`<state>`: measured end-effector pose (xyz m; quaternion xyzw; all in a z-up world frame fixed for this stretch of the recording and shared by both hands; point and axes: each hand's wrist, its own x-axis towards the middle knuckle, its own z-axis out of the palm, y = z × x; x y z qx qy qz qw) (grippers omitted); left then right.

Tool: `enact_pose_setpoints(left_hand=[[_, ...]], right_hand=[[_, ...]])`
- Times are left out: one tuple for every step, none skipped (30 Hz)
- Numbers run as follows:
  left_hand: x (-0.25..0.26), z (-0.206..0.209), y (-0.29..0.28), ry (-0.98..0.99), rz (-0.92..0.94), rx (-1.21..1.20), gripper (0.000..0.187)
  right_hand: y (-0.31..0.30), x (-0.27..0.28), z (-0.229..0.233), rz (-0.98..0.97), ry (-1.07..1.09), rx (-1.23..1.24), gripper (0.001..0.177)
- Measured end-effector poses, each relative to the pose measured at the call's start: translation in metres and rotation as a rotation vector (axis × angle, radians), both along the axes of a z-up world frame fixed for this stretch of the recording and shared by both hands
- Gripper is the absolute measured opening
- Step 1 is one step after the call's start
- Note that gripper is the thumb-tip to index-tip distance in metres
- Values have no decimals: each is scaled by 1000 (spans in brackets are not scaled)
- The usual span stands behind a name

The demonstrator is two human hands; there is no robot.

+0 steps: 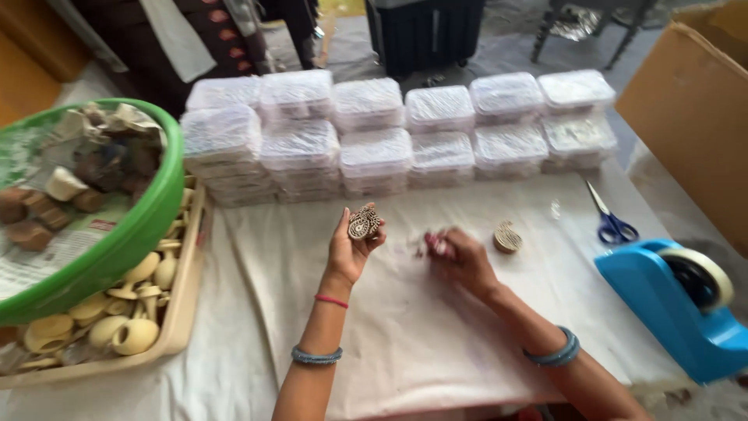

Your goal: The person wipes a small, patterned decorative object with a cloth. They then reach into a green basin to pick up another similar object and continue wiping it with the cloth.

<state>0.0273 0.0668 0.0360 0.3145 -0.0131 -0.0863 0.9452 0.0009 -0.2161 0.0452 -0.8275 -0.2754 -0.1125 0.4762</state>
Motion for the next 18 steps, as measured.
enact_pose_setpoints(left_hand=[[-3,-1,-13,8,-11,-3,54],[-6,-1,-26,34,6,73,58],[-8,0,-37,56,23,152,63],[-9,-3,-45,59,13,154,63],[-8,-5,-54,56,23,212,65],[-8,-7,-63,51,33,270,67],[-8,-7,-72,52,18,268,67],[-7,-7,-81,25,20,325,69],[-7,-6,-88,-2,25,382,72],[-9,1,-95,-2,12,381,72],[-12,8,-100,-15,17,449,75],[-15,14,-105,-28,22,518,78],[-18,12,-107,-25,15,516,78],[-20,9,-109,-36,32,571,80],[-22,7,-110,-50,51,625,81],[-20,4,-109,-49,46,621,81],[-19,0,-108,-26,50,574,81],[-18,-4,-107,-4,54,526,81]], right_hand=[[-2,-2,8,-11,8,-3,33],[-5,-3,16,-114,-7,65,35],[-5,-2,25,-217,-25,136,38],[-4,-2,23,-227,-22,136,38],[-5,-2,22,-223,-95,164,38],[-6,-1,21,-219,-168,190,39],[-5,-5,25,-233,-167,186,39],[-4,-7,28,-254,-131,188,39],[-1,-9,32,-272,-95,191,41],[-1,-9,29,-284,-93,189,41],[0,-8,27,-280,-188,116,42],[3,-7,24,-275,-280,42,44],[6,-9,21,-280,-276,38,44],[11,-11,18,-276,-302,-4,38],[15,-12,15,-270,-332,-46,32],[19,-17,20,-274,-330,-52,32],[23,-23,24,-205,-341,-106,32],[28,-29,29,-135,-352,-160,32]])
